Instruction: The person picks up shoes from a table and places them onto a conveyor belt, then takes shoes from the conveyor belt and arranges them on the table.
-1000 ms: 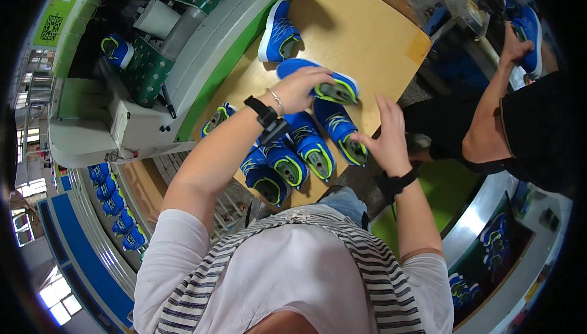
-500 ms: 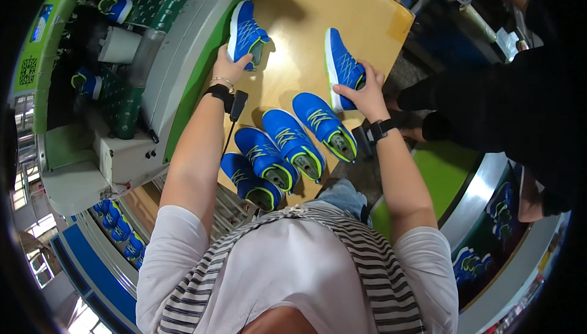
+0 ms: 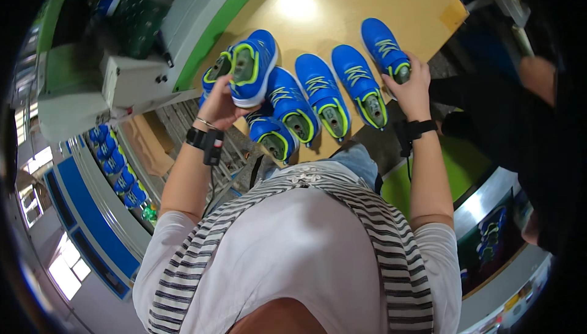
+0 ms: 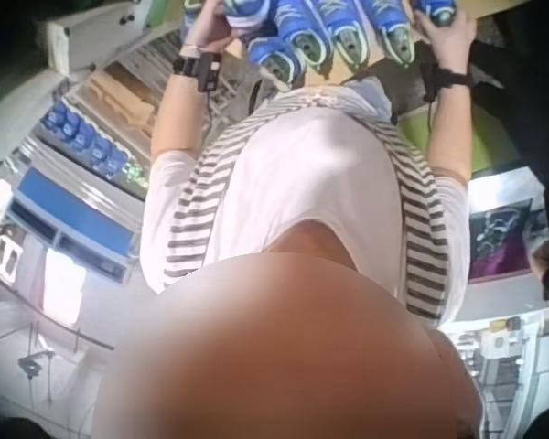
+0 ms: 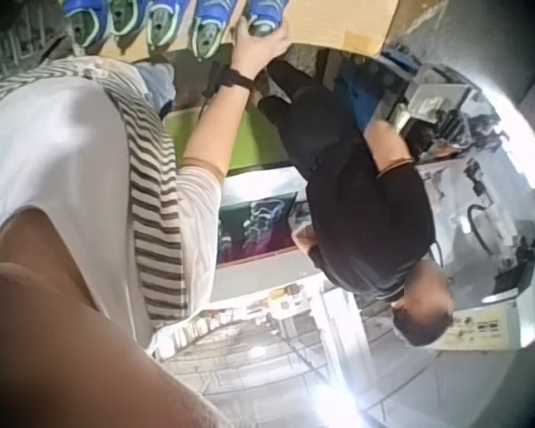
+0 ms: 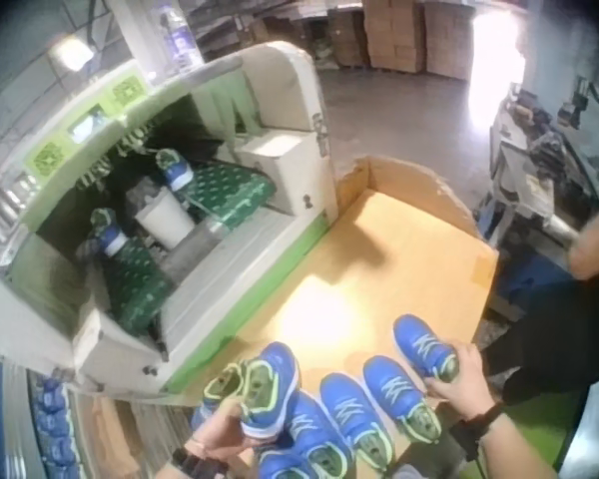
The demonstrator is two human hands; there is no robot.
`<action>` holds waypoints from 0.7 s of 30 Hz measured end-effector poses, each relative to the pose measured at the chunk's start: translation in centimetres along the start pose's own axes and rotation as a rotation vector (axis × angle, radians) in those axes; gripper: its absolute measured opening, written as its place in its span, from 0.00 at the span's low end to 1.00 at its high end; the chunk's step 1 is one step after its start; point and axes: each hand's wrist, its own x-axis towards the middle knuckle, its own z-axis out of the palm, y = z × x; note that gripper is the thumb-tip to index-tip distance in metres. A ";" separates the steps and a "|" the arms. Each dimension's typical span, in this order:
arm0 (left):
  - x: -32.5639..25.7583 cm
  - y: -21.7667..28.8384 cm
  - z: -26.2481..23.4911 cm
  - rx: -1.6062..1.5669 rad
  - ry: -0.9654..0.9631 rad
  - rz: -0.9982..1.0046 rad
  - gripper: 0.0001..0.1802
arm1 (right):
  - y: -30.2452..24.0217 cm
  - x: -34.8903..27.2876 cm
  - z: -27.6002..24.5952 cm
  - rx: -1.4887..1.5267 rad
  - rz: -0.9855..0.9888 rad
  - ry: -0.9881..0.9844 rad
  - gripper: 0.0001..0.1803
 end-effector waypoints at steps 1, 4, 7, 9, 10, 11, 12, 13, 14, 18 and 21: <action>-0.3 -1.2 -0.3 -0.037 0.010 0.030 0.33 | 0.7 0.0 0.4 0.135 0.016 0.000 0.39; -0.5 -3.4 -1.0 -0.110 -0.019 0.051 0.32 | -0.3 -0.7 0.8 0.321 0.072 -0.052 0.37; -0.8 -4.4 -0.8 0.180 -0.037 0.029 0.37 | -0.4 -2.6 1.3 0.261 0.059 -0.049 0.36; -1.4 -4.4 -0.1 0.351 0.032 0.003 0.35 | -1.7 -3.8 0.9 0.300 0.190 -0.060 0.37; -2.2 -4.0 0.4 0.455 0.018 0.045 0.32 | -1.7 -4.2 1.0 0.303 0.171 -0.064 0.37; -2.4 -3.9 0.0 0.448 0.026 0.063 0.32 | -1.5 -4.3 1.2 0.311 0.171 -0.020 0.37; -2.2 -4.1 -0.7 0.591 0.083 0.175 0.31 | -1.4 -4.5 1.4 0.320 0.172 0.024 0.38; -2.0 -4.4 -1.5 0.734 0.143 0.284 0.31 | -1.3 -4.6 1.5 0.325 0.154 0.022 0.38; -1.7 -4.7 -1.9 0.669 0.236 0.399 0.29 | -1.4 -4.6 1.5 0.340 0.167 0.023 0.38; -2.4 -4.1 -4.8 0.644 0.313 0.559 0.20 | -1.3 -4.6 1.8 0.378 0.175 0.030 0.38; -2.5 -3.2 -7.3 1.003 0.749 0.928 0.22 | -1.5 -4.5 1.7 0.372 0.187 0.037 0.38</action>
